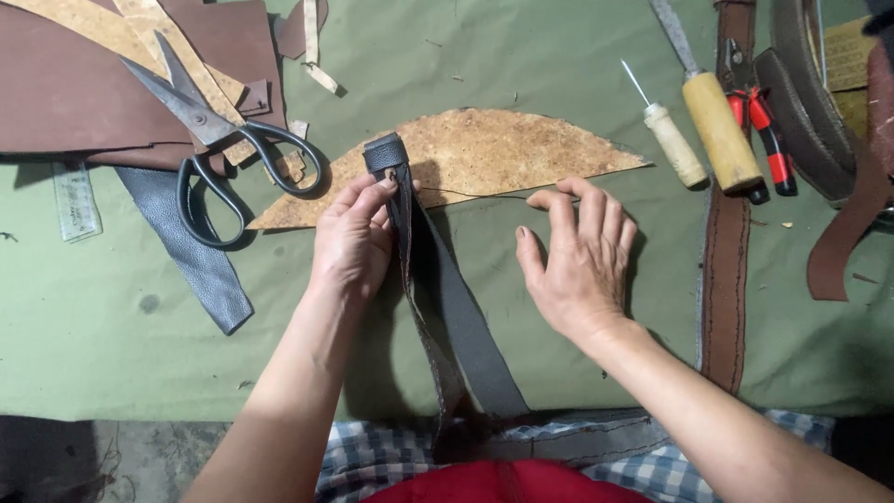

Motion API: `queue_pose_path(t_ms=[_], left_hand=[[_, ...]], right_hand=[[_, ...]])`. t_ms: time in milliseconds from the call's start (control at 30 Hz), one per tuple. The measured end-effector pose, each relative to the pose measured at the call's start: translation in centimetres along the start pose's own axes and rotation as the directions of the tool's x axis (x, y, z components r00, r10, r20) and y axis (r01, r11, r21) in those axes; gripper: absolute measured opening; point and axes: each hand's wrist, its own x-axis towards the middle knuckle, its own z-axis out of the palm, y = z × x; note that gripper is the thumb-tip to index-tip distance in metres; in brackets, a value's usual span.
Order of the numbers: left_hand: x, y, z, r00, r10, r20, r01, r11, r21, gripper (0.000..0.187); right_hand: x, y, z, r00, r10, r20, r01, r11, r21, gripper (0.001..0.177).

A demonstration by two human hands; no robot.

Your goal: Hand-sewing the folded end of a leather strap and trimming the thread with nippers

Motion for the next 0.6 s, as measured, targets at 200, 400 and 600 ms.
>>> queue_pose_path(t_ms=[200, 400, 600], left_hand=[[0.37, -0.06, -0.25, 1.000, 0.003, -0.013, -0.003, 1.000, -0.004, 0.023], [-0.05, 0.07, 0.01, 1.000, 0.008, -0.012, -0.008, 1.000, -0.006, 0.023], [0.10, -0.06, -0.17, 1.000, 0.012, -0.004, -0.012, 1.000, -0.010, 0.024]], right_hand=[[0.15, -0.15, 0.15, 1.000, 0.010, 0.003, -0.010, 1.000, -0.014, 0.037], [0.16, -0.11, 0.22, 1.000, 0.010, 0.001, -0.010, 1.000, -0.001, 0.036], [0.03, -0.01, 0.23, 1.000, 0.017, -0.012, -0.017, 1.000, 0.000, 0.035]])
